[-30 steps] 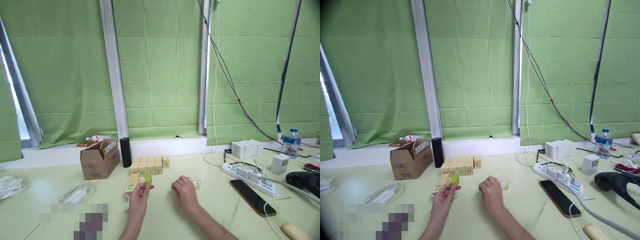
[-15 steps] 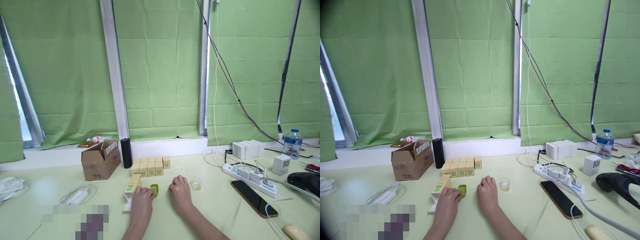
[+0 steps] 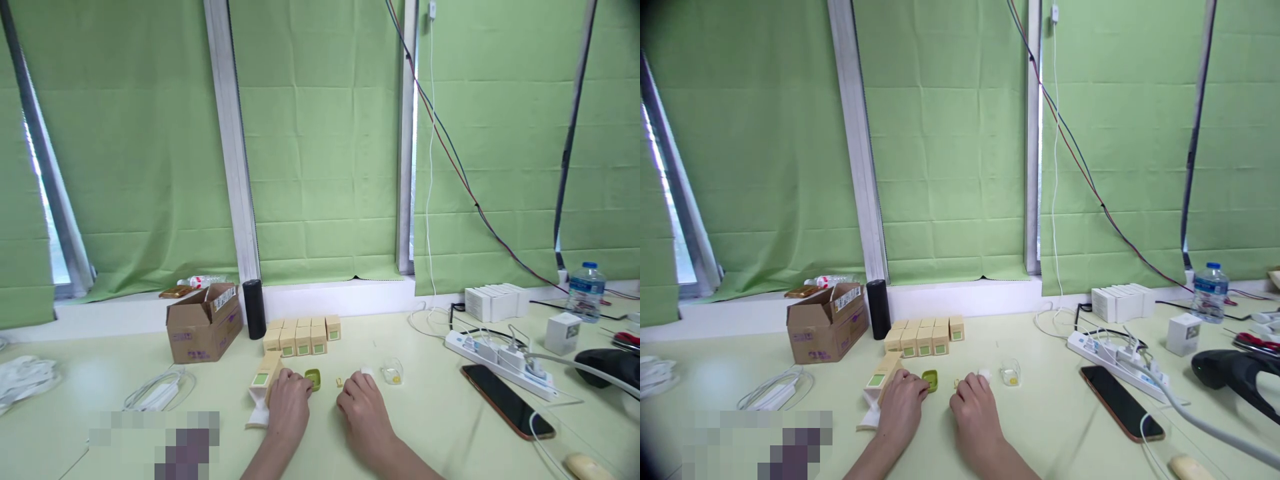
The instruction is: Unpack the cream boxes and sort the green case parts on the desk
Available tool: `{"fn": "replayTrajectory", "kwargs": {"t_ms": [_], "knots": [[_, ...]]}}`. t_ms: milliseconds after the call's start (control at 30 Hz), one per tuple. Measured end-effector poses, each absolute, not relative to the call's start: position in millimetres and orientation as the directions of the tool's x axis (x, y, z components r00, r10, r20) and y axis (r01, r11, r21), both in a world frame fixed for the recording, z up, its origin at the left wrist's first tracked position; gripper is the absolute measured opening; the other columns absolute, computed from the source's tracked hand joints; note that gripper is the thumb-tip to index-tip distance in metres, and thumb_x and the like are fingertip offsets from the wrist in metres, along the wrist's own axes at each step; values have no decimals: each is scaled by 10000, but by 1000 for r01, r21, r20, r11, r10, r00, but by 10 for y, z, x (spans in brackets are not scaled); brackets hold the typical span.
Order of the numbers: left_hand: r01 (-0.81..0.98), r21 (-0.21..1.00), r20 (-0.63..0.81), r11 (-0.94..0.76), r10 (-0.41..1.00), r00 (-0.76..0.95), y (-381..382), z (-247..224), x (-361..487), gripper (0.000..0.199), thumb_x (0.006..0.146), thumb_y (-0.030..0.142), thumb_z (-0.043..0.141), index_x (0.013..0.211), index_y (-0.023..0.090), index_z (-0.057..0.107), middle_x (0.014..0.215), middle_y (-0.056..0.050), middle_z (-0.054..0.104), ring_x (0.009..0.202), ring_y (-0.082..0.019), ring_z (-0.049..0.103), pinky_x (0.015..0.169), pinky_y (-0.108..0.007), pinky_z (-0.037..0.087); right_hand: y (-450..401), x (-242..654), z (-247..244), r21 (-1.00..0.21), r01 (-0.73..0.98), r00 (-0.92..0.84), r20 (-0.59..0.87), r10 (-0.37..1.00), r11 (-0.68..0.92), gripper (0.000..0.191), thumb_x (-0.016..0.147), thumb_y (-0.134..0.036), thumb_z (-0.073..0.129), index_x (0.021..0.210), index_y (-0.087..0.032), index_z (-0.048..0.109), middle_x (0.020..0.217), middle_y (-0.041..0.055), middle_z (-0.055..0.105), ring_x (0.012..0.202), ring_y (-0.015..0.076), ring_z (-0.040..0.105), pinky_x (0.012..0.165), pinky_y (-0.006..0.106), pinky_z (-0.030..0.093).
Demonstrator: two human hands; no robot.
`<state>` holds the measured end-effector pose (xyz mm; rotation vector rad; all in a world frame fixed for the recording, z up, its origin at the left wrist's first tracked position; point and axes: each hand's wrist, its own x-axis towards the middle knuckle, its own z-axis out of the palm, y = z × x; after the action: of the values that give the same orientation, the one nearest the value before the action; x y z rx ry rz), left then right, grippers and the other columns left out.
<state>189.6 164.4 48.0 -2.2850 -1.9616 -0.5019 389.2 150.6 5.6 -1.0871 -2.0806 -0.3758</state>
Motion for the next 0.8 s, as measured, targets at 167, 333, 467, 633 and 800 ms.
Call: {"fn": "replayTrajectory", "kwargs": {"t_ms": [167,333,467,633,800], "knots": [[977,112,307,-180,941,139,1668,514,1867,312,973,138,545,842,257,802,967,-53,771,1086,-264,548,855,-352,359,1327,3887,-4,-77,737,-407,742,533,671,277,621,42,698,712,-192,580,775,8,608,815,202,486,703,353,313],[980,98,311,-174,941,135,1636,505,1859,310,976,133,535,908,257,810,983,-60,778,1088,-270,558,855,-365,361,1307,3899,-8,-154,697,-356,773,525,700,301,651,72,680,739,-192,566,776,8,597,812,201,479,693,351,317],[982,94,323,-163,938,125,1605,495,1868,304,965,118,533,946,254,804,989,-66,777,1074,-278,569,851,-383,358,1310,3909,17,-159,679,-366,773,518,717,312,656,78,678,747,-195,558,776,9,593,810,205,483,685,352,317],[982,96,337,-161,934,120,1578,506,1874,308,977,120,515,934,225,802,966,-75,778,1055,-284,580,866,-387,365,1324,3906,-1,-156,677,-365,778,512,719,314,660,90,652,733,-198,551,758,13,577,790,204,476,660,352,299],[981,112,345,-161,932,113,1544,531,1896,309,979,117,511,953,222,800,977,-75,781,1059,-289,587,877,-391,379,1331,3902,-26,-165,668,-357,785,507,725,307,674,84,649,743,-201,558,767,16,580,795,208,477,669,358,309]]}}
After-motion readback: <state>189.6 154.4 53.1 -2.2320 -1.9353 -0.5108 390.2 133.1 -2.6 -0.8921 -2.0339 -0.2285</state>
